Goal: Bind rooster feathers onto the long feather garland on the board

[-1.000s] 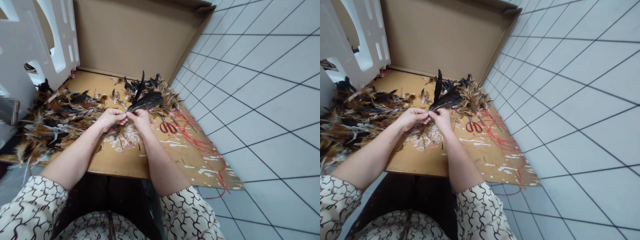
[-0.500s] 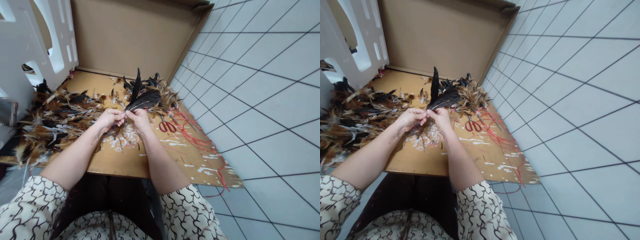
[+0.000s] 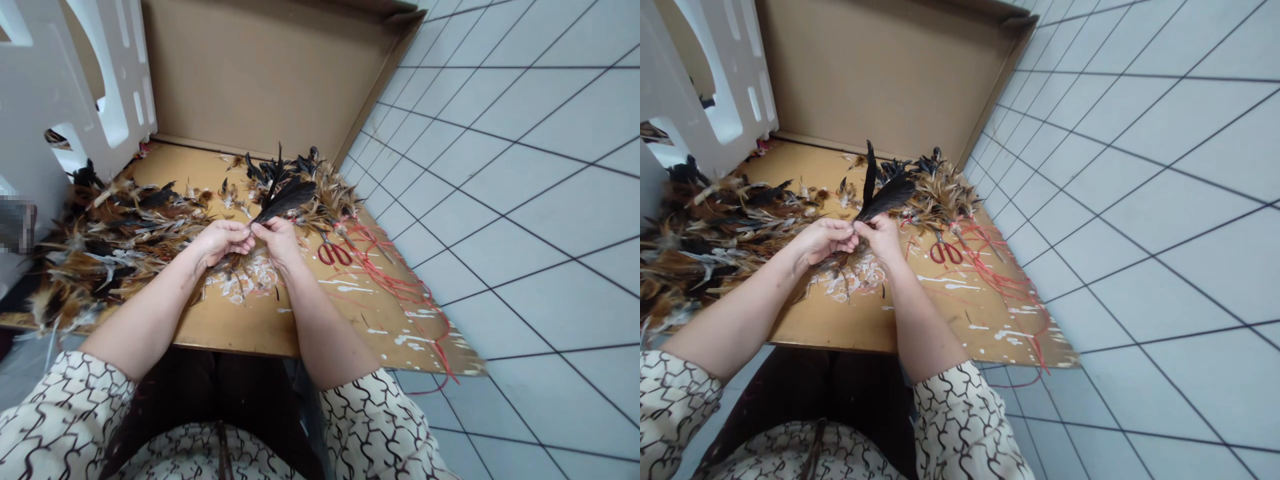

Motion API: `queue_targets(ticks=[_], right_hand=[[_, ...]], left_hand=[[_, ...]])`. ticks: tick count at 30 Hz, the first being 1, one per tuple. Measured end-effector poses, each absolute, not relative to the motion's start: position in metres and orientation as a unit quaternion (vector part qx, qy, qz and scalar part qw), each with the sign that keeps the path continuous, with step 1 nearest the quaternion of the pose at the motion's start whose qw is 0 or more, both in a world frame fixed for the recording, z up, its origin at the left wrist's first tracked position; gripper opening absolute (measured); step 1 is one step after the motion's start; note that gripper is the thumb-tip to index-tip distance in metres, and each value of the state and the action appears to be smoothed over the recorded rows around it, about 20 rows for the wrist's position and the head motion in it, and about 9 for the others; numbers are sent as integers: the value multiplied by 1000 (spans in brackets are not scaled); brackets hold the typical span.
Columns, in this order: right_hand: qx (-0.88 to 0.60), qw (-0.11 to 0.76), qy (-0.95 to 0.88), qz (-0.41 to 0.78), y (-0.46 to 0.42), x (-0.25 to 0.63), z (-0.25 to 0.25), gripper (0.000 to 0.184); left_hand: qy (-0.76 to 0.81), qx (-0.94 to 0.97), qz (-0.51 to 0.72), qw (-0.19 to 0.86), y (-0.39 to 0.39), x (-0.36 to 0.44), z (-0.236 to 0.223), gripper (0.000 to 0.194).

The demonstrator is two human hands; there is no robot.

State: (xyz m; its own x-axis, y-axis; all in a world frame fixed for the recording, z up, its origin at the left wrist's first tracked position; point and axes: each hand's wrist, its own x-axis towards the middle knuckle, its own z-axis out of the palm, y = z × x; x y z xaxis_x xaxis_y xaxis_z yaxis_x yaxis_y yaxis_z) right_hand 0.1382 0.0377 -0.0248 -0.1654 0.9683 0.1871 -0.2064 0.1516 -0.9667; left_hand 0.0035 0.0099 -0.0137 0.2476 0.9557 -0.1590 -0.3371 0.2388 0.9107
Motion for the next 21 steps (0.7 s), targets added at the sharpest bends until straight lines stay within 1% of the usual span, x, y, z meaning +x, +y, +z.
queue_targets(ticks=[5,8,12,15,18,19,21], right_hand=[[-350,531,-534,557,37,138,-23,31],[-349,522,-537,563,36,137,-23,33],[-344,514,-537,574,35,137,-23,33],[-345,540,-515,570,38,141,-20,31],[-360,594,-475,540,46,152,-15,29],[-370,612,-463,524,49,158,-13,27],[-414,618,-460,485,55,171,-9,19]], left_hand=[[394,413,477,668,10,3,-14,10],[407,440,482,639,9,4,-12,9],[434,464,482,603,6,7,-9,16],[452,465,473,596,5,9,-7,18],[469,448,480,592,5,10,-6,18],[475,437,486,590,6,10,-6,19],[487,411,500,587,6,9,-5,20]])
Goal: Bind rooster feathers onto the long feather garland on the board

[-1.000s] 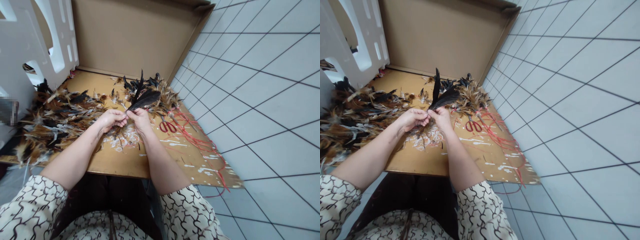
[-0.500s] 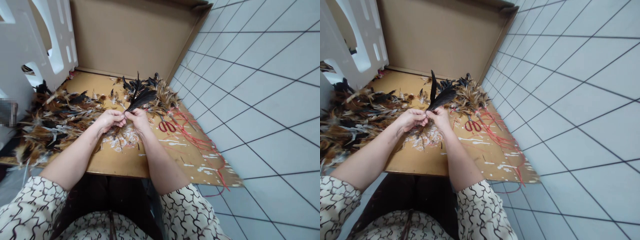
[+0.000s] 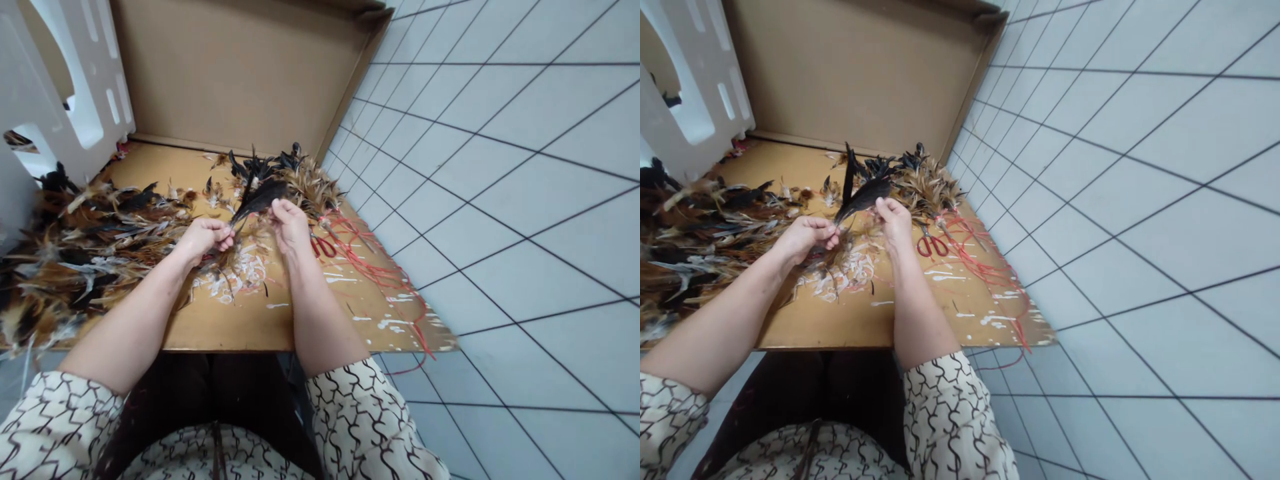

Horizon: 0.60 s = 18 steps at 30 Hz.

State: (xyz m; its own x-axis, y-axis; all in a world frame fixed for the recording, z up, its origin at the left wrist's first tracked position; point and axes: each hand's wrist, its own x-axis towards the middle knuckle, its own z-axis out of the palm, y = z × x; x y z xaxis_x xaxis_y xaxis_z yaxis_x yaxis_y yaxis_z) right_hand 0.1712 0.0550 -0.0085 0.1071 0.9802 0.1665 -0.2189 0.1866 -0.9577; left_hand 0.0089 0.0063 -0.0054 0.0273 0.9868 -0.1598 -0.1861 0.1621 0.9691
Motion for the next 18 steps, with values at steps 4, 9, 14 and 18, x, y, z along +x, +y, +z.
queue_targets(ticks=[4,9,14,18], right_hand=[[-593,545,-512,300,60,198,-2,4],[-765,249,-577,139,52,207,4,22],[-799,92,-591,66,45,201,10,34],[-788,51,-610,72,40,197,16,34]], left_hand=[[491,373,528,584,8,6,-5,21],[480,358,547,585,10,4,-7,17],[472,358,553,586,11,2,-8,14],[467,360,556,586,10,3,-7,15]])
